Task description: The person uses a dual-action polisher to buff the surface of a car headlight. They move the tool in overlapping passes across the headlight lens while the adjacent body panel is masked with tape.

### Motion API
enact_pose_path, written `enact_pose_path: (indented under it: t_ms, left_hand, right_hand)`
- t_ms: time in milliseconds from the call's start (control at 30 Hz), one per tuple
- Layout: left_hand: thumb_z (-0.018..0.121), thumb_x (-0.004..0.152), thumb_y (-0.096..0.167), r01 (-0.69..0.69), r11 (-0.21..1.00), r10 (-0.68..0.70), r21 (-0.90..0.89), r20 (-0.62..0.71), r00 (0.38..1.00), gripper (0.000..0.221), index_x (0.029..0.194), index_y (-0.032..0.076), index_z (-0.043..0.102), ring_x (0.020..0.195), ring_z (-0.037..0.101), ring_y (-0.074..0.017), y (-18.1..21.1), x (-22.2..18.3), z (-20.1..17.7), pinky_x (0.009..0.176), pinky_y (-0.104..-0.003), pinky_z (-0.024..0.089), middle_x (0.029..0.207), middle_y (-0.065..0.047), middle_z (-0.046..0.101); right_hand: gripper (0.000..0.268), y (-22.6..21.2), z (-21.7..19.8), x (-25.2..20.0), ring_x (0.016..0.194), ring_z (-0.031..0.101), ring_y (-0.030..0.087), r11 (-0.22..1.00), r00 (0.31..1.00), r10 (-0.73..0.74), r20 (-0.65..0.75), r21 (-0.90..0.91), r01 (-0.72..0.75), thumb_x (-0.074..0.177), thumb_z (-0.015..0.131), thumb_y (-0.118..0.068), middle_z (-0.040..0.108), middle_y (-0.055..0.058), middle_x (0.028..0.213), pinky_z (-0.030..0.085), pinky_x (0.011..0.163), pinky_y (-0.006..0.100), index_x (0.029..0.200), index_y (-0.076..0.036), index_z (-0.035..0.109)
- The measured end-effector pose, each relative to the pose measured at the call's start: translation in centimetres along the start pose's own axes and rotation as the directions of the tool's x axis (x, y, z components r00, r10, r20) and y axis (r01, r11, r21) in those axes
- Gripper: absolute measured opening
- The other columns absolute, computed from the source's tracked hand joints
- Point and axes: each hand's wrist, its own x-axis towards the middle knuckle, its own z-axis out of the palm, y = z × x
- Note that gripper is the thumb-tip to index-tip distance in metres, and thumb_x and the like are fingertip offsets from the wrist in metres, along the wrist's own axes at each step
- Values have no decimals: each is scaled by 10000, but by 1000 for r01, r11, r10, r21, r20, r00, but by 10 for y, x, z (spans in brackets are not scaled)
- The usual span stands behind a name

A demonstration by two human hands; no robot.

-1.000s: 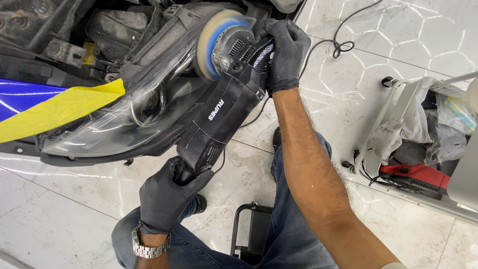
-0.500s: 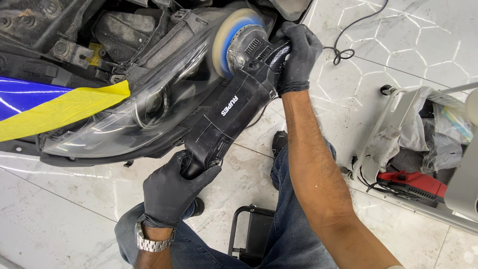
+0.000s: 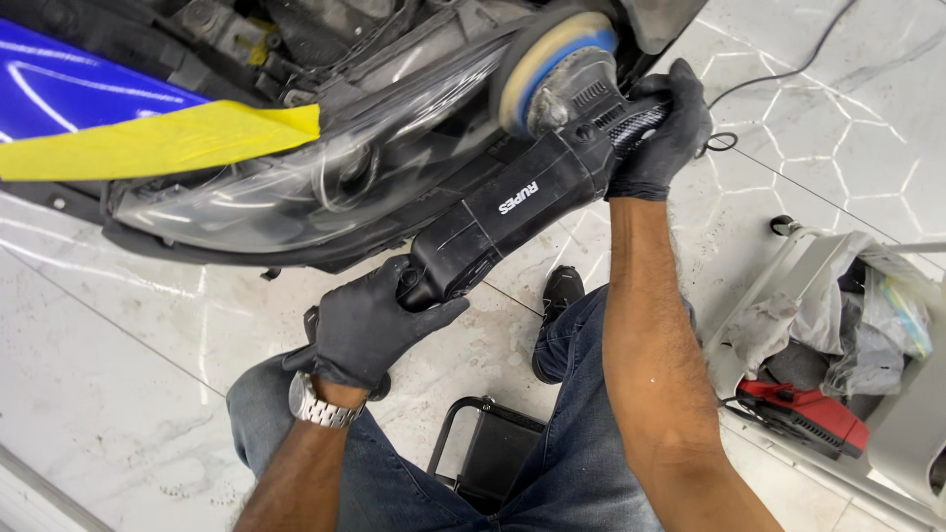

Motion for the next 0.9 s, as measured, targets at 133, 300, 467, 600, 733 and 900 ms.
enact_pose_path:
  t_ms: [133,300,467,600,733,900]
  left_hand:
    - [813,736,954,-5,999,3,-35,-80,997,861,1015,143,737,502,695,-312,-8,-7,16,439,-487,499,587,-83,693]
    - [866,709,931,-18,998,10,-57,-137,991,839,988,155,711,531,694,-325,-19,-12,28,455,-484,487,599,-87,689]
    - [875,712,912,-34,997,23,-74,-146,989,837,1061,165,732,578,722,-332,-23,-14,34,474,-486,514,658,-83,729]
    - [867,702,933,-33,998,23,-55,-169,985,893,1126,157,745,561,717,-345,-22,-13,42,469,-495,517,633,-107,713]
    - [877,701,920,-35,997,23,-73,-165,986,892,1166,169,751,569,722,-336,-21,-11,47,470,-490,523,624,-97,708]
    - [872,704,927,-30,997,18,-73,-157,987,883,1105,152,731,566,717,-333,-23,-11,50,482,-488,519,638,-92,716]
  right_hand:
    - [351,-4,-3,-12,511,559,228,999,1000,-25,-18,-48,24,812,738,-255,638,132,528,429,564,360,585,11,702]
    - [324,13,-24,-6,608,575,225,1000,1000,7,25,12,-7,863,669,-292,656,136,605,453,670,394,665,-35,671]
    - [453,11,-23,-13,574,564,235,995,997,75,27,69,-77,859,641,-387,598,128,556,444,655,421,566,-42,630]
    - [425,3,-11,-19,505,555,275,986,988,138,-63,100,-131,780,720,-378,568,145,521,454,572,436,554,-38,601]
    - [413,5,-13,-14,475,555,297,978,981,178,-77,127,-167,766,749,-330,574,153,512,452,534,439,546,-9,612]
    - [355,4,-15,-14,535,610,293,980,988,149,-41,138,-142,790,772,-266,621,170,549,505,617,431,584,-18,623]
